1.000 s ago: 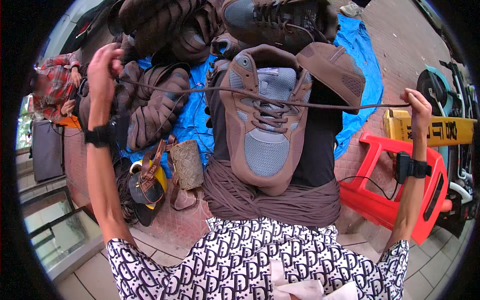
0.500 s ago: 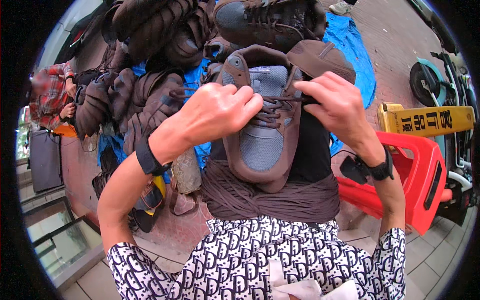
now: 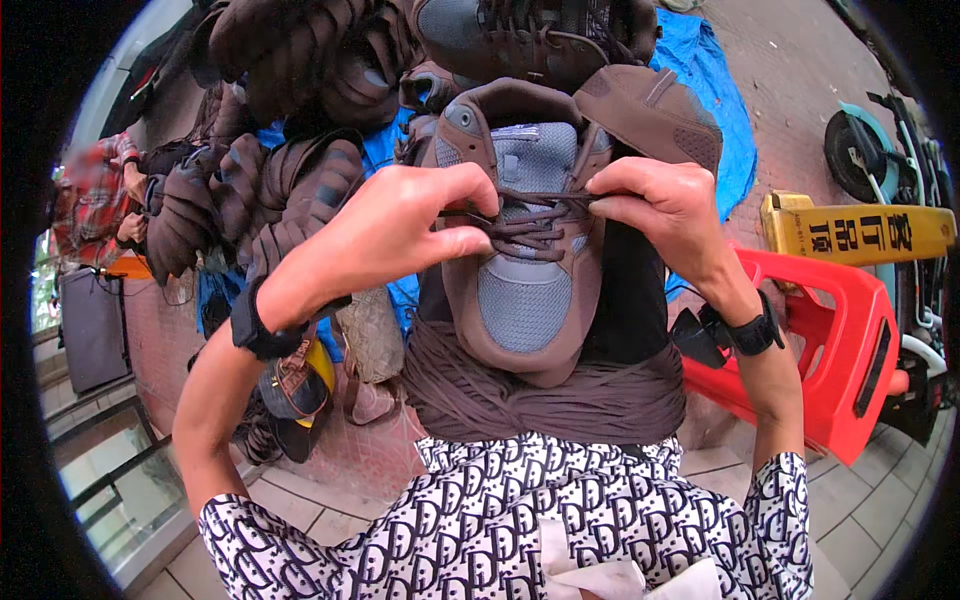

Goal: Insert and thread laces through the eyelets of a shoe upper.

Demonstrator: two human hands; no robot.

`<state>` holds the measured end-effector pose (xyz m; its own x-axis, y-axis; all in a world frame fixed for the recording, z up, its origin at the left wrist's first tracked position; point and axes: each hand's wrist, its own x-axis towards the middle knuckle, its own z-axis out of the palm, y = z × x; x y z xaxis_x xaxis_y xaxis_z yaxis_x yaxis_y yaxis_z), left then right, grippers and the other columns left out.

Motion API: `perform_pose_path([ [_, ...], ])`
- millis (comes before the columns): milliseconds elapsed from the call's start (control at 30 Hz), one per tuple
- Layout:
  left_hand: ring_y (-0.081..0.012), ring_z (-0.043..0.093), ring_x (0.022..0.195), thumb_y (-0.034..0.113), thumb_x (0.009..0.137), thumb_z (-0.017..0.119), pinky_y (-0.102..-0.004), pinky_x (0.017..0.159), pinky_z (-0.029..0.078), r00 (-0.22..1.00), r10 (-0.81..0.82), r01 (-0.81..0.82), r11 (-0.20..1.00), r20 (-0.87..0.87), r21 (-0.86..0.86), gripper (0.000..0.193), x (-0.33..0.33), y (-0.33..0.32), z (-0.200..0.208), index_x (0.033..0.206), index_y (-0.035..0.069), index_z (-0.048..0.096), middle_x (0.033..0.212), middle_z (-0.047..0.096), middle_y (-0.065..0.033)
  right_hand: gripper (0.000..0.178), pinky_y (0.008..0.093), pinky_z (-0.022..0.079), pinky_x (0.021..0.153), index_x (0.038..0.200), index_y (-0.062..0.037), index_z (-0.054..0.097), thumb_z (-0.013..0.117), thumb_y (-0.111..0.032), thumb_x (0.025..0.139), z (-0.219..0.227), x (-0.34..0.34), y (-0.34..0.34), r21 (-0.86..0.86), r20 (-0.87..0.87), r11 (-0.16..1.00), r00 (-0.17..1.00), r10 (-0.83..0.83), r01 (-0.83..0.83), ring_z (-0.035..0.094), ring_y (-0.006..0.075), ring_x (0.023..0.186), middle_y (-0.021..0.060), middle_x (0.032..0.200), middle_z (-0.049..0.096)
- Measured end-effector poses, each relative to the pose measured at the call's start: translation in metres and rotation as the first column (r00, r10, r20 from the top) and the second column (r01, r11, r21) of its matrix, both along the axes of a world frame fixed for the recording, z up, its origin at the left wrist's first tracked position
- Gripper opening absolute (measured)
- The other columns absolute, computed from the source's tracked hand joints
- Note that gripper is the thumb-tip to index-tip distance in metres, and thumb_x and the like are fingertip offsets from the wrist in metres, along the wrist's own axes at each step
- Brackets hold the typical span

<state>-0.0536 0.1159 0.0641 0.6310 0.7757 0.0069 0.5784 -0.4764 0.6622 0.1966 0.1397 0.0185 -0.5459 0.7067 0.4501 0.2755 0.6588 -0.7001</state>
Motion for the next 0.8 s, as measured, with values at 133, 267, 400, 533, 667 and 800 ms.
perform_pose_path([
  [133, -0.0251, 0.060, 0.069, 0.001, 0.072, 0.060, -0.0300, 0.060, 0.047, 0.995, -0.017, 0.044, 0.961, -0.100, 0.274, 0.015, 0.002, 0.001, -0.008, 0.086, 0.001, 0.054, 0.076, 0.058, -0.0119, 0.010, 0.0294, 0.048, 0.055, 0.076, -0.0023, 0.058, 0.063, -0.005, 0.069, -0.004, 0.003, 0.001, 0.132, 0.050, 0.991, 0.998, -0.045, 0.038, 0.060, 0.0224, 0.063, 0.0107, 0.071, 0.060],
  [267, -0.0261, 0.059, 0.069, 0.000, 0.072, 0.060, -0.0309, 0.059, 0.046, 0.996, 0.083, -0.073, 0.961, -0.025, 0.268, 0.015, 0.003, 0.007, -0.008, 0.086, 0.001, 0.053, 0.076, 0.058, -0.0115, 0.010, 0.0297, 0.048, 0.056, 0.077, -0.0023, 0.058, 0.063, -0.005, 0.069, 0.000, 0.019, 0.002, 0.118, 0.097, 0.992, 0.994, -0.051, 0.039, 0.060, 0.0230, 0.063, 0.0109, 0.070, 0.059],
  [400, -0.0245, 0.059, 0.068, 0.001, 0.073, 0.061, -0.0294, 0.061, 0.046, 0.991, 0.108, -0.119, 0.979, 0.075, 0.163, 0.018, 0.009, -0.001, -0.010, 0.089, 0.002, 0.054, 0.076, 0.058, -0.0121, 0.011, 0.0305, 0.048, 0.057, 0.077, -0.0027, 0.059, 0.064, -0.004, 0.067, -0.004, 0.025, -0.005, 0.013, 0.121, 0.990, 0.983, -0.140, 0.140, 0.059, 0.0252, 0.063, 0.0108, 0.070, 0.059],
  [533, -0.0196, 0.059, 0.067, 0.001, 0.075, 0.059, -0.0265, 0.061, 0.046, 0.991, 0.135, -0.130, 0.950, 0.003, 0.285, 0.017, 0.010, -0.007, -0.012, 0.091, 0.002, 0.055, 0.076, 0.058, -0.0101, 0.012, 0.0310, 0.046, 0.056, 0.077, -0.0023, 0.059, 0.064, -0.004, 0.066, -0.011, 0.025, -0.008, 0.114, 0.200, 0.988, 0.972, -0.121, 0.100, 0.059, 0.0248, 0.063, 0.0095, 0.069, 0.058],
  [667, -0.0051, 0.050, 0.061, 0.010, 0.087, 0.048, -0.0191, 0.051, 0.038, 0.922, 0.340, -0.352, 0.935, 0.186, 0.032, 0.014, -0.011, -0.002, 0.000, 0.093, 0.003, 0.059, 0.073, 0.057, 0.0006, 0.009, 0.0347, 0.044, 0.054, 0.070, -0.0073, 0.056, 0.064, -0.008, 0.066, -0.010, 0.038, -0.019, 0.312, 0.331, 0.943, 0.916, -0.226, 0.120, 0.056, 0.0249, 0.060, 0.0079, 0.064, 0.054],
  [800, 0.0003, 0.032, 0.044, 0.022, 0.091, 0.047, -0.0148, 0.040, 0.022, 0.583, 0.651, -0.694, 0.710, 0.486, -0.119, 0.025, -0.087, 0.011, 0.027, 0.107, 0.006, 0.058, 0.070, 0.055, 0.0014, 0.007, 0.0334, 0.042, 0.053, 0.067, -0.0087, 0.056, 0.063, -0.011, 0.065, -0.001, 0.076, -0.023, 0.563, 0.463, 0.823, 0.799, -0.384, 0.070, 0.053, 0.0223, 0.059, 0.0051, 0.061, 0.052],
])
